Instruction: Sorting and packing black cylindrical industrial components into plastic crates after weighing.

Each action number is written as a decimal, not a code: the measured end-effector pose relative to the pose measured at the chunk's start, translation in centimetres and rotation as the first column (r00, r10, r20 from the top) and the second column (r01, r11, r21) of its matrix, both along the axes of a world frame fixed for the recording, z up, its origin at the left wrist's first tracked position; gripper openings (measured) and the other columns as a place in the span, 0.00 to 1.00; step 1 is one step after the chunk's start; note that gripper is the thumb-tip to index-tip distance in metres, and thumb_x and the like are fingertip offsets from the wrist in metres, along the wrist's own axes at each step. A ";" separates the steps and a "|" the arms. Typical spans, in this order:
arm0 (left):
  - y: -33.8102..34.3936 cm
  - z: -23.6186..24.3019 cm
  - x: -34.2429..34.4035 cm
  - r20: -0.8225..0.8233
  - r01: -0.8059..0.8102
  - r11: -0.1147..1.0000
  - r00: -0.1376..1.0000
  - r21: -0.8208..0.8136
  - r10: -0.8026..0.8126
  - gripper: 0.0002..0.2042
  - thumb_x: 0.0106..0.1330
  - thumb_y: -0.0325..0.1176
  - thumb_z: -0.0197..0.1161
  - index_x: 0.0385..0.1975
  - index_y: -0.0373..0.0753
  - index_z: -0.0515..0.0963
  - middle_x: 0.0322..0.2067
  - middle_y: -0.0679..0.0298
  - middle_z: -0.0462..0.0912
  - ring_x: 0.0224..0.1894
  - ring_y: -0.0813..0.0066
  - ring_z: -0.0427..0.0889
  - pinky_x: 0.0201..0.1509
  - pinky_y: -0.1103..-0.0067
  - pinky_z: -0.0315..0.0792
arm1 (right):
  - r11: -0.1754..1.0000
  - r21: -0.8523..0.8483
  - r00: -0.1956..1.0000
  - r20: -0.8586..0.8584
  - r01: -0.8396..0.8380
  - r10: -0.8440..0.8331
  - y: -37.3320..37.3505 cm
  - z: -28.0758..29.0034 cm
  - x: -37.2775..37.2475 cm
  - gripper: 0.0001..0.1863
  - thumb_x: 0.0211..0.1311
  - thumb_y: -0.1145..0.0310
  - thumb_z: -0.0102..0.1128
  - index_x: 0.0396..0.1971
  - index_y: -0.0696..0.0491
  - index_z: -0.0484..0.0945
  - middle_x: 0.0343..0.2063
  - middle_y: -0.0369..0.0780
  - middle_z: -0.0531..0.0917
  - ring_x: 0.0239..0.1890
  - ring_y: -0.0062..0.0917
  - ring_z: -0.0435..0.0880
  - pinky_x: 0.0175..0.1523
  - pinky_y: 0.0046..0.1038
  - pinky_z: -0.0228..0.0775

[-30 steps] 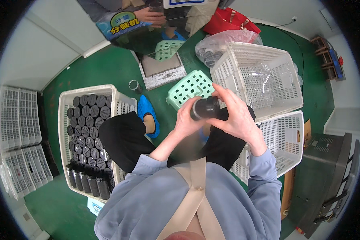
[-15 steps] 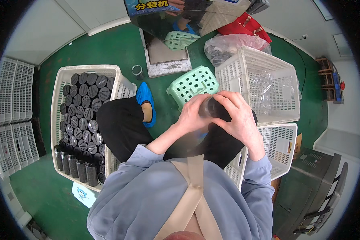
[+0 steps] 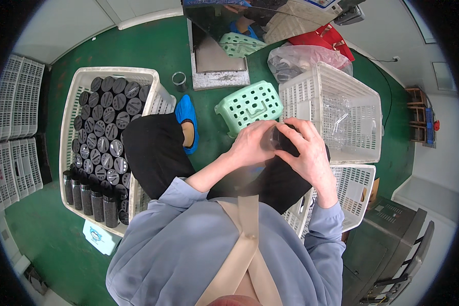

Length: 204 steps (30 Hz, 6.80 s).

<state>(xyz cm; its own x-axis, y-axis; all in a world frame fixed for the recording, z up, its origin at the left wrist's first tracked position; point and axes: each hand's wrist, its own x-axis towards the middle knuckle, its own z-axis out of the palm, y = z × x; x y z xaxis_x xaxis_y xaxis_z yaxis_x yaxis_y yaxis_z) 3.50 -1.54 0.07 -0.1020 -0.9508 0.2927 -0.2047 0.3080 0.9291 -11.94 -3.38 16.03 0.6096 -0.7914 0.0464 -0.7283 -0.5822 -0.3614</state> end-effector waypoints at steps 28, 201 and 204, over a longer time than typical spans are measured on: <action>0.7 0.3 -0.3 -0.126 0.053 0.988 0.989 -0.143 -0.071 0.31 0.45 0.33 0.76 0.53 0.36 0.74 0.45 0.52 0.80 0.48 0.47 0.81 0.51 0.59 0.77 | 0.987 -0.131 0.941 0.335 0.088 -0.040 1.2 -5.6 1.4 0.21 0.52 0.76 0.70 0.49 0.60 0.82 0.47 0.49 0.85 0.48 0.44 0.86 0.54 0.38 0.79; -0.1 12.8 13.1 0.612 0.083 0.911 0.765 -0.404 0.201 0.17 0.56 0.20 0.71 0.47 0.34 0.82 0.58 0.49 0.80 0.61 0.46 0.80 0.65 0.60 0.75 | 0.498 0.635 0.432 0.272 0.591 -0.860 -15.3 -15.8 -26.1 0.17 0.70 0.60 0.59 0.51 0.55 0.82 0.35 0.35 0.86 0.31 0.17 0.81 0.33 0.24 0.74; -3.9 12.2 8.8 0.651 0.308 0.891 0.758 -0.332 -0.019 0.16 0.55 0.22 0.73 0.44 0.34 0.83 0.54 0.50 0.82 0.57 0.49 0.83 0.60 0.62 0.78 | 0.390 0.654 0.454 0.081 0.648 -0.888 -17.0 -23.2 -30.6 0.17 0.62 0.61 0.62 0.46 0.55 0.85 0.32 0.38 0.88 0.32 0.21 0.85 0.35 0.28 0.79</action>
<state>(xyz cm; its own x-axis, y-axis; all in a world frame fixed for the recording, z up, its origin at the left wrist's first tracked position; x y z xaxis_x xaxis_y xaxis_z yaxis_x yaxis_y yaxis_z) 12.34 -5.48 12.31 -0.5384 -0.7131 0.4491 -0.5940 0.6991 0.3980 -42.49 -20.34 -7.17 -0.2644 -0.8614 -0.4337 -0.4860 0.5075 -0.7115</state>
